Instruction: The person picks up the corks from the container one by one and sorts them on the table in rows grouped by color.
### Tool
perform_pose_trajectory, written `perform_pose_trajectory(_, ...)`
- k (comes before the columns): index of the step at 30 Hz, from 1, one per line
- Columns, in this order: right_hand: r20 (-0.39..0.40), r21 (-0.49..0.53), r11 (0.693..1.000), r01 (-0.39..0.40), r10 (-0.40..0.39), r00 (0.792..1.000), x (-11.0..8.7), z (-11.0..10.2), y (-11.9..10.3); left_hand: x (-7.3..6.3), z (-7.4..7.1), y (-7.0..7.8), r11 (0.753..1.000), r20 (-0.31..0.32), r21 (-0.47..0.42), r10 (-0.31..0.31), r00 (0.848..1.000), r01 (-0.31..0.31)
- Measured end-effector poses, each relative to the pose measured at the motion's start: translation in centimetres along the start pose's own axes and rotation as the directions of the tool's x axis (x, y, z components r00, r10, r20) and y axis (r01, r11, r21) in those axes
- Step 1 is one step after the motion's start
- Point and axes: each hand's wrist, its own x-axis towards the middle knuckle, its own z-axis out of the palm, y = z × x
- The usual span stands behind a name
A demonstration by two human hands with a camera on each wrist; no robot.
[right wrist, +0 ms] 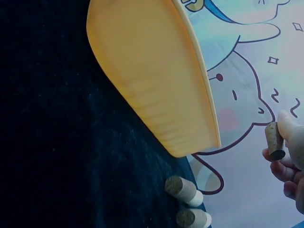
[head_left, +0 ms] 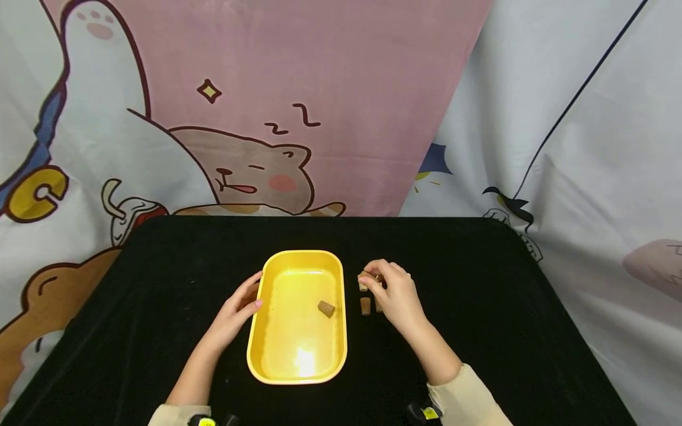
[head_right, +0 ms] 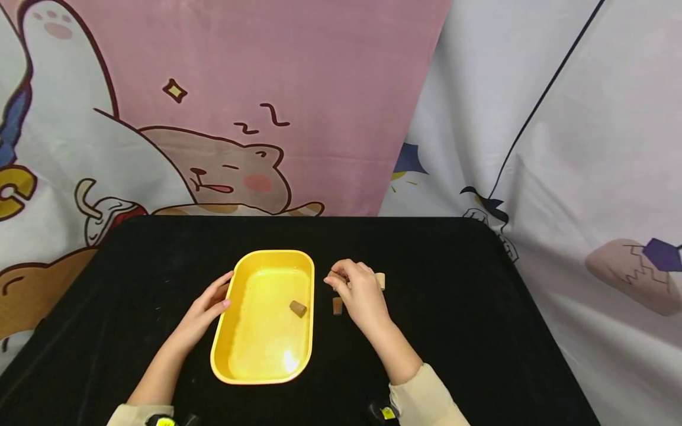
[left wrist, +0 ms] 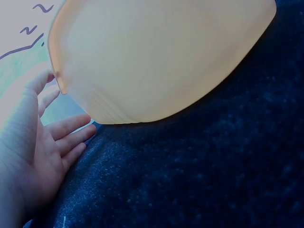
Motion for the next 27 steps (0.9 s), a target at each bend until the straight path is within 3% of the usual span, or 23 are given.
perform_pose_trajectory(11, -0.078, -0.002, 1.0, 0.004, -0.004, 0.997, -1.3, -0.7, 1.1, 0.0, 0.0, 0.0, 1.0, 0.004, -0.003, 0.005, 1.0, -0.005)
perform_pose_trajectory(27, -0.062, -0.008, 0.99, -0.143, 0.143, 0.988, -3.4, -1.1, 3.0, 0.0, 0.0, 0.1, 1.0, -0.004, 0.001, -0.009, 1.0, 0.009)
